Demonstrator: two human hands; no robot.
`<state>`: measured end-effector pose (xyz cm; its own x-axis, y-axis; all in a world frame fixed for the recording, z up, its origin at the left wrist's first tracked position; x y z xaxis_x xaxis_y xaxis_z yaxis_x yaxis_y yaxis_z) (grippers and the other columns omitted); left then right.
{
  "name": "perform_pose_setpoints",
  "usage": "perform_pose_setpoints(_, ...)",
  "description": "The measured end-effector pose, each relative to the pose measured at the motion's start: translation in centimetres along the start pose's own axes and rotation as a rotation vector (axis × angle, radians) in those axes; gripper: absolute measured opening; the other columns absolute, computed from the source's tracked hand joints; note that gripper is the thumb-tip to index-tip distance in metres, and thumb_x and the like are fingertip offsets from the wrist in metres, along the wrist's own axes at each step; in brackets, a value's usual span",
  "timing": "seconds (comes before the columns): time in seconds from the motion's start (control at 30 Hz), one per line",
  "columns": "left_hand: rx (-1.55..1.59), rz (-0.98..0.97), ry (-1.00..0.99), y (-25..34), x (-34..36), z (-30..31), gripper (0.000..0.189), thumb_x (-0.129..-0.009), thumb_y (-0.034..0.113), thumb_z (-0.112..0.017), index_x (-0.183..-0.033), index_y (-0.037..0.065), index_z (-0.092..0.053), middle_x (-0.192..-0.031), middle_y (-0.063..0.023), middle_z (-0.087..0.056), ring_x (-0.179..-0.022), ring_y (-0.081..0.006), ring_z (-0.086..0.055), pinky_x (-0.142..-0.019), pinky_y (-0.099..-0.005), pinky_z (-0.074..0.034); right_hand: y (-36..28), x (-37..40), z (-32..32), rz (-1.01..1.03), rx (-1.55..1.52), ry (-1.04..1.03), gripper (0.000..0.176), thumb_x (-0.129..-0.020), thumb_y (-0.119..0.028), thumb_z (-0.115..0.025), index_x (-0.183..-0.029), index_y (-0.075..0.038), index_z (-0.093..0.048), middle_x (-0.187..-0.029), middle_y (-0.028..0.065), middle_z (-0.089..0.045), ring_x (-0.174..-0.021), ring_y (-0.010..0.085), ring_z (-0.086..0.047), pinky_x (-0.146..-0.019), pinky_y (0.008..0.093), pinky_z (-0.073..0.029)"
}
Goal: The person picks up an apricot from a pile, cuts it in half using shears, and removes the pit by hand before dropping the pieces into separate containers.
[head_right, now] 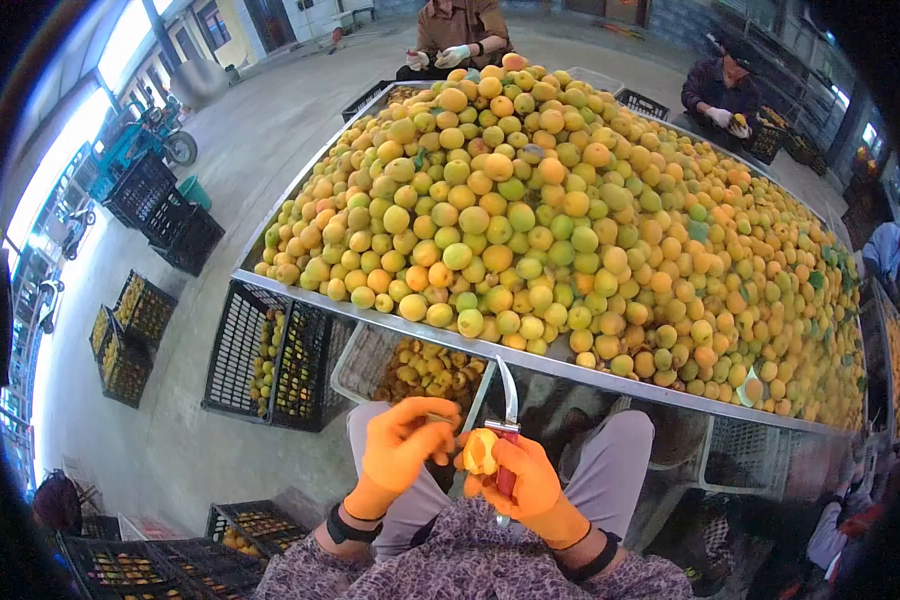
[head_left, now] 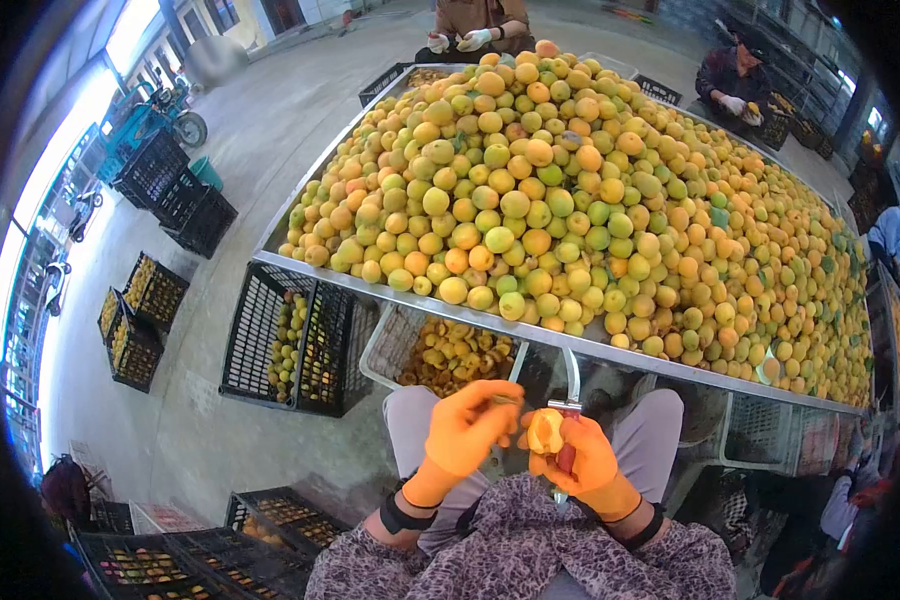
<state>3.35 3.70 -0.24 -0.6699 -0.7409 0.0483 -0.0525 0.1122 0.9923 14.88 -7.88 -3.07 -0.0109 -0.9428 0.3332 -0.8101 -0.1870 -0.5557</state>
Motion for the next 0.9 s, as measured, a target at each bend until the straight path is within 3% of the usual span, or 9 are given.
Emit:
perform_pose_setpoints(0.07,0.439,0.183,0.172,-2.9,0.4,1.6,0.014,-0.087,0.009,-0.051,-0.093,-0.002,-0.056,-0.072,-0.0121,-0.058,-0.051,-0.0188,-0.05,-0.046,-0.0281,-0.04,-0.5,-0.4,0.3,0.131,0.388,0.049,0.041,-0.086,-0.015,-0.057,-0.123,0.003,-0.052,-0.104,0.015,-0.064,-0.065,0.0125,-0.062,-0.046,0.0209,-0.043)
perform_pose_setpoints(0.17,0.624,0.362,0.169,-8.0,2.8,1.3,0.014,-0.089,0.013,-0.048,-0.091,0.001,-0.054,-0.066,-0.0087,-0.053,-0.049,-0.0178,-0.046,-0.044,-0.0279,-0.036,-2.0,1.5,-0.2,0.303,0.414,0.194,0.039,-0.084,-0.007,-0.056,-0.122,0.005,-0.052,-0.102,0.0146,-0.065,-0.058,0.0114,-0.059,-0.046,0.0209,-0.042)
perform_pose_setpoints(0.33,0.646,0.764,0.15,-13.2,6.1,-0.1,0.011,-0.088,0.013,-0.049,-0.093,0.005,-0.054,-0.063,-0.0066,-0.049,-0.046,-0.0176,-0.044,-0.04,-0.029,-0.032,-2.1,-0.6,-1.5,0.449,0.667,0.192,0.045,-0.077,0.002,-0.068,-0.121,0.001,-0.057,-0.091,0.0037,-0.063,-0.073,0.0087,-0.059,-0.056,0.0225,-0.046)
perform_pose_setpoints(0.37,0.632,0.836,0.139,-13.9,6.4,-0.7,0.009,-0.087,0.012,-0.05,-0.092,0.005,-0.054,-0.062,-0.0059,-0.049,-0.045,-0.0175,-0.043,-0.039,-0.0295,-0.03,-1.5,-3.0,-1.3,0.533,0.731,0.184,0.048,-0.08,-0.003,-0.066,-0.126,-0.003,-0.056,-0.086,0.0024,-0.066,-0.053,0.0046,-0.05,-0.044,0.02,-0.038)
perform_pose_setpoints(0.5,0.608,0.803,0.055,-14.5,5.2,-2.8,0.012,-0.087,0.016,-0.051,-0.091,0.005,-0.056,-0.065,-0.0071,-0.053,-0.045,-0.0183,-0.043,-0.04,-0.0287,-0.031,-2.8,-4.0,1.7,0.565,0.748,0.377,0.04,-0.085,-0.006,-0.061,-0.125,-0.004,-0.057,-0.087,0.0005,-0.069,-0.048,0.0026,-0.046,-0.042,0.0203,-0.037)
perform_pose_setpoints(0.7,0.522,0.853,-0.067,-17.5,2.0,-6.3,0.013,-0.081,0.005,-0.049,-0.091,0.003,-0.058,-0.077,-0.0118,-0.059,-0.056,-0.0216,-0.052,-0.047,-0.0319,-0.038,-2.6,3.6,5.1,0.452,0.625,0.38,0.034,-0.089,-0.006,-0.057,-0.122,0.001,-0.056,-0.077,0.003,-0.067,-0.045,0.0032,-0.046,-0.041,0.0195,-0.035)
perform_pose_setpoints(0.77,0.513,0.756,-0.076,-19.0,1.1,-7.9,0.018,-0.081,0.004,-0.05,-0.097,0.002,-0.059,-0.083,-0.0125,-0.06,-0.064,-0.0231,-0.055,-0.055,-0.0328,-0.044,-2.8,6.3,5.3,0.504,0.615,0.38,0.034,-0.088,-0.006,-0.058,-0.122,0.0,-0.057,-0.076,0.0031,-0.066,-0.046,0.0035,-0.046,-0.042,0.0193,-0.036)
perform_pose_setpoints(0.8,0.387,0.558,-0.273,-17.0,0.4,-9.5,0.024,-0.08,0.001,-0.049,-0.102,0.0,-0.058,-0.089,-0.0122,-0.06,-0.073,-0.0237,-0.058,-0.063,-0.0335,-0.047,-2.7,7.3,6.1,0.515,0.604,0.4,0.034,-0.088,-0.006,-0.058,-0.122,0.0,-0.057,-0.076,0.0031,-0.066,-0.046,0.0035,-0.046,-0.042,0.0193,-0.036)
perform_pose_setpoints(0.9,0.618,0.842,-0.161,-20.4,-1.3,-10.9,0.019,-0.089,0.007,-0.05,-0.103,-0.005,-0.055,-0.096,-0.0147,-0.06,-0.083,-0.0249,-0.058,-0.073,-0.0336,-0.051,-2.5,9.5,8.0,0.475,0.633,0.435,0.034,-0.088,-0.005,-0.059,-0.122,-0.001,-0.057,-0.077,0.0034,-0.067,-0.047,0.0034,-0.047,-0.043,0.0193,-0.036)
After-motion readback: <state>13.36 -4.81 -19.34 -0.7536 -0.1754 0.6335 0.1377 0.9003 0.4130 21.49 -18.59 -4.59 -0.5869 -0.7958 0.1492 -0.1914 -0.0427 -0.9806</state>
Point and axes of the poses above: each hand's wrist, its own x-axis away from the middle knuckle, its own z-axis out of the back of the hand, y = z × x, the point moved 5 cm from there along -x, towards the middle knuckle
